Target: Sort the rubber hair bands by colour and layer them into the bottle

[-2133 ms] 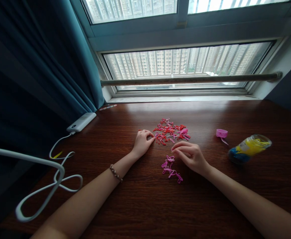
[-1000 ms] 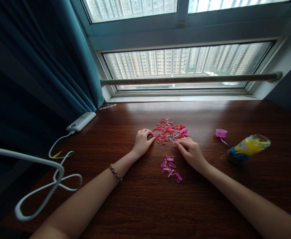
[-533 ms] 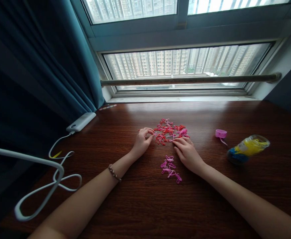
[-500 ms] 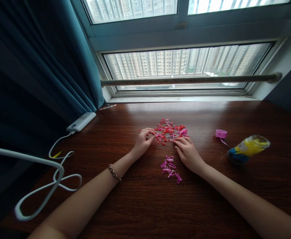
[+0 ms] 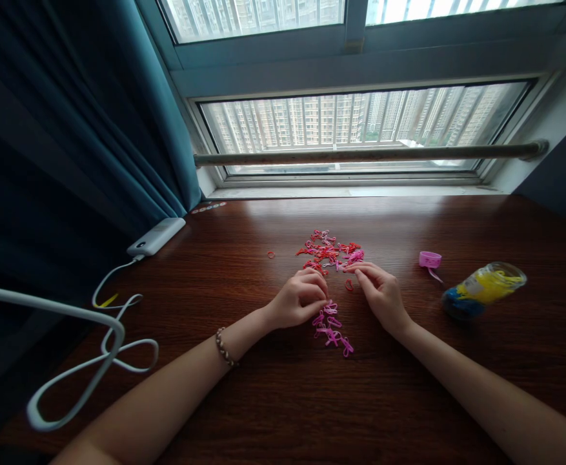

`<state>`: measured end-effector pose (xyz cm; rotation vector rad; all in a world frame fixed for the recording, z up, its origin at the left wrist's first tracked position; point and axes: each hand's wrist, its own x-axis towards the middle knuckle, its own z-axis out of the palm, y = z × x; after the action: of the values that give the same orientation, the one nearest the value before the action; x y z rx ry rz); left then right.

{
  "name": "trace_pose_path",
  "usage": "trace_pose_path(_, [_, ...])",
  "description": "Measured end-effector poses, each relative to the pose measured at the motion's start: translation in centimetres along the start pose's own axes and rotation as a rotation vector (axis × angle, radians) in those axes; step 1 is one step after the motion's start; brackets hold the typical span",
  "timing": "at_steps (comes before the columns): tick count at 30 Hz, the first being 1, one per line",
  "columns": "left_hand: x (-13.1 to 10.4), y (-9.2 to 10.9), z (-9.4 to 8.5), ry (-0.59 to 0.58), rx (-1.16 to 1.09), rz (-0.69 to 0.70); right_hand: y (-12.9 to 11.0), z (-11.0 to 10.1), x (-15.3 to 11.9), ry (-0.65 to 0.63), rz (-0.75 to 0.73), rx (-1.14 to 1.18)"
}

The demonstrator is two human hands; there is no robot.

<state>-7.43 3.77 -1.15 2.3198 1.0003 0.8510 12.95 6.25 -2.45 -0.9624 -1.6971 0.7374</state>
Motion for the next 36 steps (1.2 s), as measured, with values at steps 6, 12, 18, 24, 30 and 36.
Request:
trace_pose_path(6, [0.2, -3.1, -1.4, 0.198, 0.211, -0.067, -1.7, -0.5, -0.4, -0.434, -0.116, 0.112])
trace_pose_path(12, [0.1, -3.6, -0.9, 0.043, 0.375, 0.033, -1.1, -0.2, -0.3, -0.303, -0.101, 0.044])
trace_pose_path(18, [0.1, -4.0, -1.2, 0.173, 0.285, 0.072, -1.0, 0.0, -0.5, -0.323, -0.118, 0.015])
trace_pose_path(24, [-0.1, -2.0, -0.4, 0.234, -0.011, 0.037, -0.3, 0.2, -0.4, -0.184, -0.108, -0.067])
trace_pose_path(30, [-0.1, 0.2, 0.2, 0.017, 0.017, 0.270, 1.5, 1.1, -0.2, -0.216, -0.172, -0.444])
trace_pose_path(36, [0.0, -2.4, -1.4, 0.101, 0.285, 0.127, 2.1, 1.5, -0.4, -0.323, -0.164, -0.685])
